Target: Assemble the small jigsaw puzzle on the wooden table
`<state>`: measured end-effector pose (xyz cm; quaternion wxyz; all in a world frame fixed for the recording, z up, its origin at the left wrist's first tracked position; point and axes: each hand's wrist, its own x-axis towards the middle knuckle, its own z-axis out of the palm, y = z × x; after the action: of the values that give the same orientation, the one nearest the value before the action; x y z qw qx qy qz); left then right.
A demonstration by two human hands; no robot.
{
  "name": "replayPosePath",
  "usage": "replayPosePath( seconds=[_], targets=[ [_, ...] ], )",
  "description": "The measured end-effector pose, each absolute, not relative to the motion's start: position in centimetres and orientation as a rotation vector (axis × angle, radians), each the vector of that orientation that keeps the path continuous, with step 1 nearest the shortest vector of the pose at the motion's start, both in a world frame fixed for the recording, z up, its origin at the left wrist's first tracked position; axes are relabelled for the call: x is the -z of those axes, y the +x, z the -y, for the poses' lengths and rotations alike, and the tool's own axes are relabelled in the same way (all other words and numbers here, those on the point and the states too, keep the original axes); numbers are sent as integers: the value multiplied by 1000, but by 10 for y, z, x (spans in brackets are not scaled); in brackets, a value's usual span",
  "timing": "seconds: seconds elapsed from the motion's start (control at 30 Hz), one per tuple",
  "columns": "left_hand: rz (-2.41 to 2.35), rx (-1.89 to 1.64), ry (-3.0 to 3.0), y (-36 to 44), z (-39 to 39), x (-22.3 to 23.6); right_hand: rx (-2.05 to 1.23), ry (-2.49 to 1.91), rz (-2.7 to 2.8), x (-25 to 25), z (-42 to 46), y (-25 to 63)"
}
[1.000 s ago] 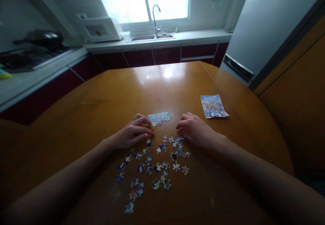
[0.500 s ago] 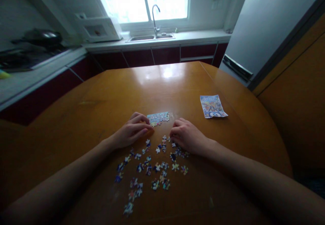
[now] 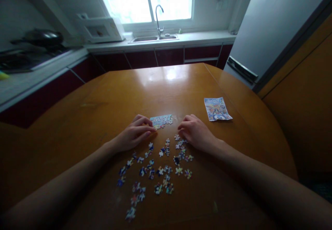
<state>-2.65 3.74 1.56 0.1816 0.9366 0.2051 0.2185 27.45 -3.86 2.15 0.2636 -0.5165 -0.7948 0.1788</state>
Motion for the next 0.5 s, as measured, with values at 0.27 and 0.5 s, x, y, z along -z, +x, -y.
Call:
replayPosePath(
  seconds=[0.27,0.5],
  targets=[
    [-585,-637,2647,-27,-38,-14,-525,-1280,2254,-19,39,273],
    [-582,-644,2651,-27,-38,-14,-502,-1326,2217,-21,39,273]
  ],
)
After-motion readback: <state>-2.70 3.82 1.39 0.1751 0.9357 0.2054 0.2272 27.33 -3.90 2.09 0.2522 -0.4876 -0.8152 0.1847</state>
